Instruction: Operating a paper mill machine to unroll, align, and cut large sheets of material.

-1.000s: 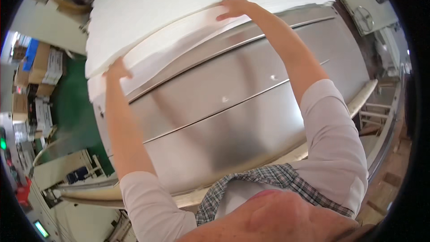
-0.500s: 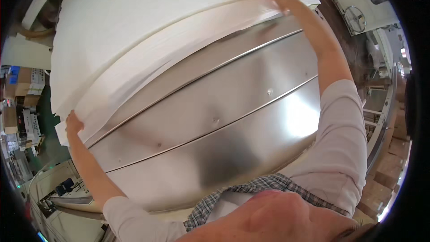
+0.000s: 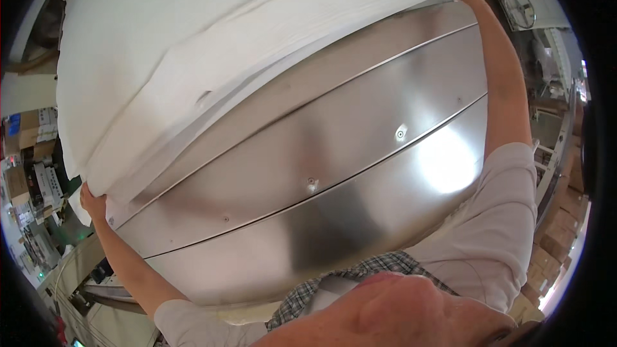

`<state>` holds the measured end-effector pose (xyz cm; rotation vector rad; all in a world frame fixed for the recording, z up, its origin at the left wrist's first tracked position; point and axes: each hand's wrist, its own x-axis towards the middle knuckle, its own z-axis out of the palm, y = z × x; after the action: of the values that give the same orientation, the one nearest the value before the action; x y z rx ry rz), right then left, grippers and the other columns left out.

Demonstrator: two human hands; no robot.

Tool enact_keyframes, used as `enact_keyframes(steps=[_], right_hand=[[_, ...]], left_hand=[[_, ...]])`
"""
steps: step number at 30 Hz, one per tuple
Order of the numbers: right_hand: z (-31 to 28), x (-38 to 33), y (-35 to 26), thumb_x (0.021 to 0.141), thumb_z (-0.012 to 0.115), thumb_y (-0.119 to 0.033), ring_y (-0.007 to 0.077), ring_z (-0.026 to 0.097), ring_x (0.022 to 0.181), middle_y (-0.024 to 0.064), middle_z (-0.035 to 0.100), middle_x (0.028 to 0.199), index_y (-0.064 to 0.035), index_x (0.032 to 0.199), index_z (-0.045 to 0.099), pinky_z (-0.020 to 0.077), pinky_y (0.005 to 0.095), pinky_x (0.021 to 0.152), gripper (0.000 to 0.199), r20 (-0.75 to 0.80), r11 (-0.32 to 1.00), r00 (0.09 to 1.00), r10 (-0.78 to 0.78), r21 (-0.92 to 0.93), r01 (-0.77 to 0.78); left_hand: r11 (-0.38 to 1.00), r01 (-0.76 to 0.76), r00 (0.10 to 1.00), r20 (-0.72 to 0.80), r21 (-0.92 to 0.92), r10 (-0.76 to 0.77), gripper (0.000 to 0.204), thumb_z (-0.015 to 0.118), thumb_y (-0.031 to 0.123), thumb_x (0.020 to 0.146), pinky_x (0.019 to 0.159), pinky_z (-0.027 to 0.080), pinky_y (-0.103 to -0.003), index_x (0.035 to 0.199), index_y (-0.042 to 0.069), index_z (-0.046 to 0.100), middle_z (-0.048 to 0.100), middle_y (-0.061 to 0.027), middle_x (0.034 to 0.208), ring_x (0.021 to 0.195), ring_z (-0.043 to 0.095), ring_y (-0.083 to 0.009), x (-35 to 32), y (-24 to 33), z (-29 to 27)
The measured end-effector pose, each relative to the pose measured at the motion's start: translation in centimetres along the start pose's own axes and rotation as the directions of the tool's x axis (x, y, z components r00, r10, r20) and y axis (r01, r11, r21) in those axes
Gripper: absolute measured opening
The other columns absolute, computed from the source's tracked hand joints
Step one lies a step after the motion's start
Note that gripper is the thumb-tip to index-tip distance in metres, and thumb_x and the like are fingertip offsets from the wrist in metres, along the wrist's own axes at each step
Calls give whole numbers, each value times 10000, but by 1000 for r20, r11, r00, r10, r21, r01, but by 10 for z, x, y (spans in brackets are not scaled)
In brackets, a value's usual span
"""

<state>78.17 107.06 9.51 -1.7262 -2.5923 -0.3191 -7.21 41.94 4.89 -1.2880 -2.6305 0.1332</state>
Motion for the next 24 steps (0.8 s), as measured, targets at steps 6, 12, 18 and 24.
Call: enact_keyframes(steps=[6,12,18,24], right_hand=[[-90,-26,0,550,719,-217,417,325,1161,160,430,1225,-126,1217,424,282,522,967,735,-220,978,970,-102,156,139],[-98,-91,121,666,575,-7,335,422,1125,167,480,1166,-94,1189,426,368,391,917,551,-412,945,855,-315,-49,324],[-96,-235,138,663,509,63,338,414,1127,163,473,1173,-54,1178,437,347,384,939,533,-204,979,958,-202,-22,202],[-58,-353,146,700,539,7,334,384,1154,159,426,1219,-114,1167,467,303,412,963,488,-62,975,974,-219,16,221]], left_hand=[[969,200,970,-111,-146,-217,597,693,42,605,896,381,-395,1161,103,484,489,-132,1179,1093,445,-329,-16,3,-99],[983,-9,971,-235,-184,-35,530,689,28,611,833,418,-389,1111,80,522,552,-146,1072,1003,510,-332,-79,-12,-178],[990,-137,958,-258,-24,126,488,613,56,648,845,373,-433,1118,63,483,539,-161,1077,981,472,-371,-206,-14,-203],[999,-38,992,-118,-3,37,491,624,102,638,868,353,-445,1109,56,492,516,-151,1121,996,461,-356,-326,-4,-175]])
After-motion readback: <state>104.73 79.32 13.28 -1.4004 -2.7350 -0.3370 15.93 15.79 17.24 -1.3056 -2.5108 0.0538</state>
